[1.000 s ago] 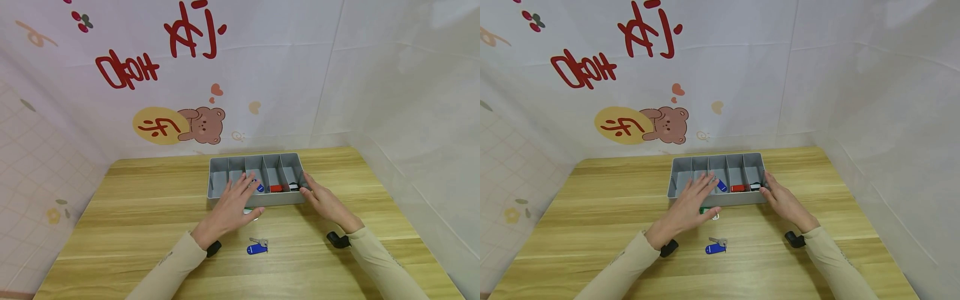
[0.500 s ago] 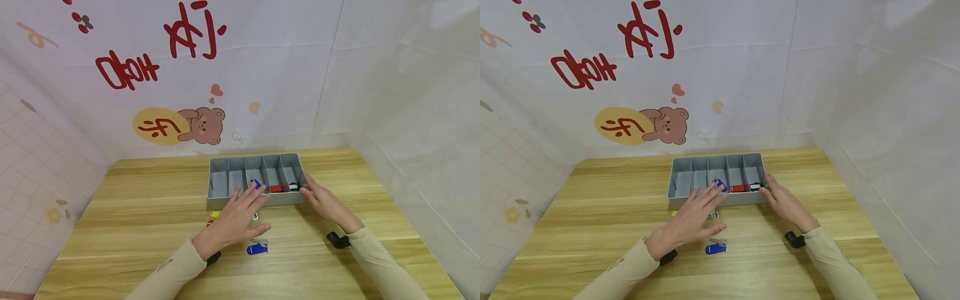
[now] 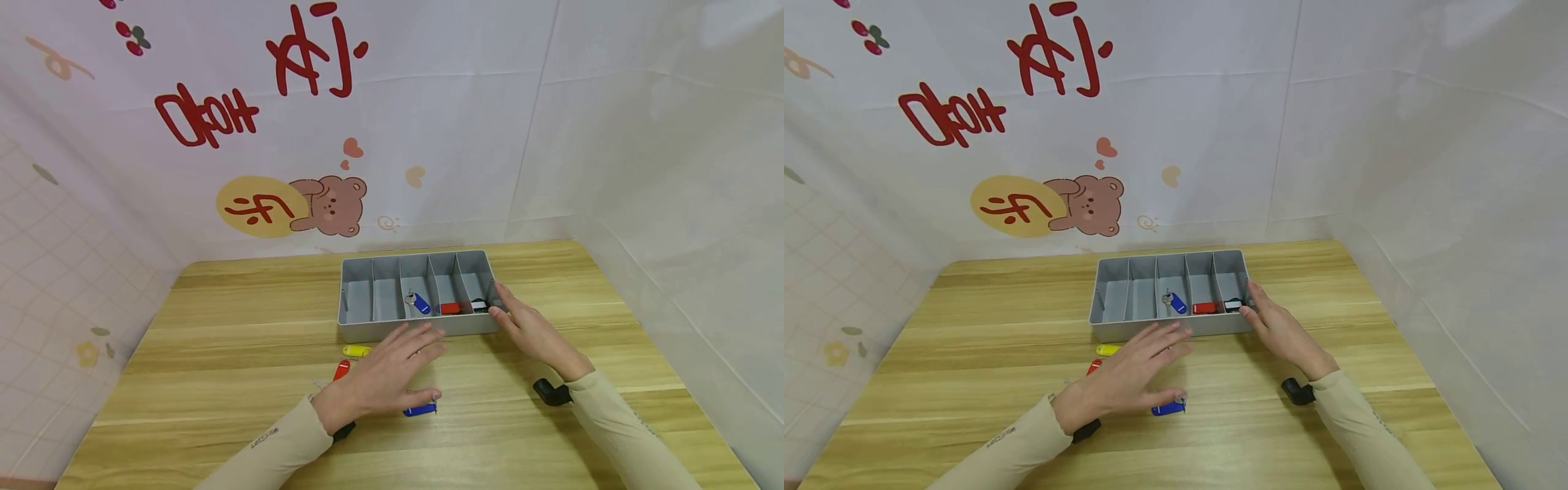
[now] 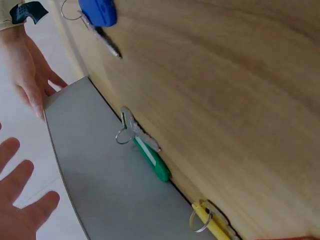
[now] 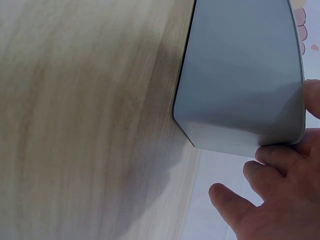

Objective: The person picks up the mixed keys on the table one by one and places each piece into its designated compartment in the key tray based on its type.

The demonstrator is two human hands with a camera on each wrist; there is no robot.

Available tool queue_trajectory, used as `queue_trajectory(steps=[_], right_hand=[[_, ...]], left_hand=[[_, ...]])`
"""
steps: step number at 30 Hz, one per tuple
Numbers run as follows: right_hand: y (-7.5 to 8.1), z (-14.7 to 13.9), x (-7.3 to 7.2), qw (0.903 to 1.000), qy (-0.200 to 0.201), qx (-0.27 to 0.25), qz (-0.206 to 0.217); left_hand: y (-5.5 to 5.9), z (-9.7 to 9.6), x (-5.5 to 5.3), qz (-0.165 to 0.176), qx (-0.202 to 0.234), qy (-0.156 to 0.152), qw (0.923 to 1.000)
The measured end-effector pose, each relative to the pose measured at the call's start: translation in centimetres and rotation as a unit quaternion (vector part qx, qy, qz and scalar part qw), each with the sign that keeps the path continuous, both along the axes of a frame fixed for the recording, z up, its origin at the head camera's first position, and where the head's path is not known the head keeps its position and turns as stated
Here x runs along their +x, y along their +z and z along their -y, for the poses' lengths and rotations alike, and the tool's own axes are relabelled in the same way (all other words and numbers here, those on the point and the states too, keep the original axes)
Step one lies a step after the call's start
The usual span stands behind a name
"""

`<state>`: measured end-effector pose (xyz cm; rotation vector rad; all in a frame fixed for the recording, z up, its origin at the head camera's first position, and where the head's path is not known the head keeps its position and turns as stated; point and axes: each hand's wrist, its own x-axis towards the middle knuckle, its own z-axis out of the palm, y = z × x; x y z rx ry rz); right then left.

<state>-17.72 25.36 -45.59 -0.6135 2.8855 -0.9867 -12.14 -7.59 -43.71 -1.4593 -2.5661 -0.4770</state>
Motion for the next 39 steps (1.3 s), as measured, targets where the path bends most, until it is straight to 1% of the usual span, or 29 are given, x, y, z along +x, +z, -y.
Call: queue_trajectory(steps=[3, 8, 12, 15, 17, 23, 28, 31, 34, 39], right_hand=[[0.1, 0.0, 0.0, 1.0, -0.001, 0.0, 0.001], [0.2, 0.0, 0.1, 1.0, -0.002, -0.001, 0.003], [0.2, 0.0, 0.1, 1.0, -0.003, 0.001, 0.003], [0.2, 0.0, 0.0, 1.0, -0.003, 0.003, 0.003], [0.1, 0.0, 0.0, 1.0, -0.002, 0.003, 0.004], [0.1, 0.0, 0.0, 1.0, 0.001, 0.002, 0.009], [0.0, -0.1, -0.1, 1.0, 0.002, 0.003, 0.006], [-0.1, -0.1, -0.1, 1.0, 0.003, 0.005, 0.003], [-0.1, -0.1, -0.1, 1.0, 0.002, 0.005, 0.003], [-0.1, -0.1, -0.1, 1.0, 0.003, 0.005, 0.002]], left_hand=[[-0.2, 0.1, 0.1, 0.005, -0.006, -0.025, 0.9997], [-0.5, 0.0, 0.1, 0.026, -0.01, -0.068, 0.9973], [-0.6, -0.1, 0.3, 0.075, -0.014, -0.091, 0.9929], [-0.6, -0.1, 0.4, 0.126, -0.019, -0.094, 0.9874], [-0.7, -0.1, 0.4, 0.151, -0.023, -0.092, 0.984], [-1.3, -0.1, 0.2, 0.189, -0.023, -0.094, 0.9772], [-1.8, -0.1, 0.0, 0.235, -0.021, -0.099, 0.9666], [-2.2, -0.2, -0.2, 0.25, -0.031, -0.1, 0.9626], [-2.5, -0.4, -0.5, 0.256, -0.041, -0.102, 0.9602], [-2.9, -0.6, -0.7, 0.27, -0.039, -0.101, 0.9566]])
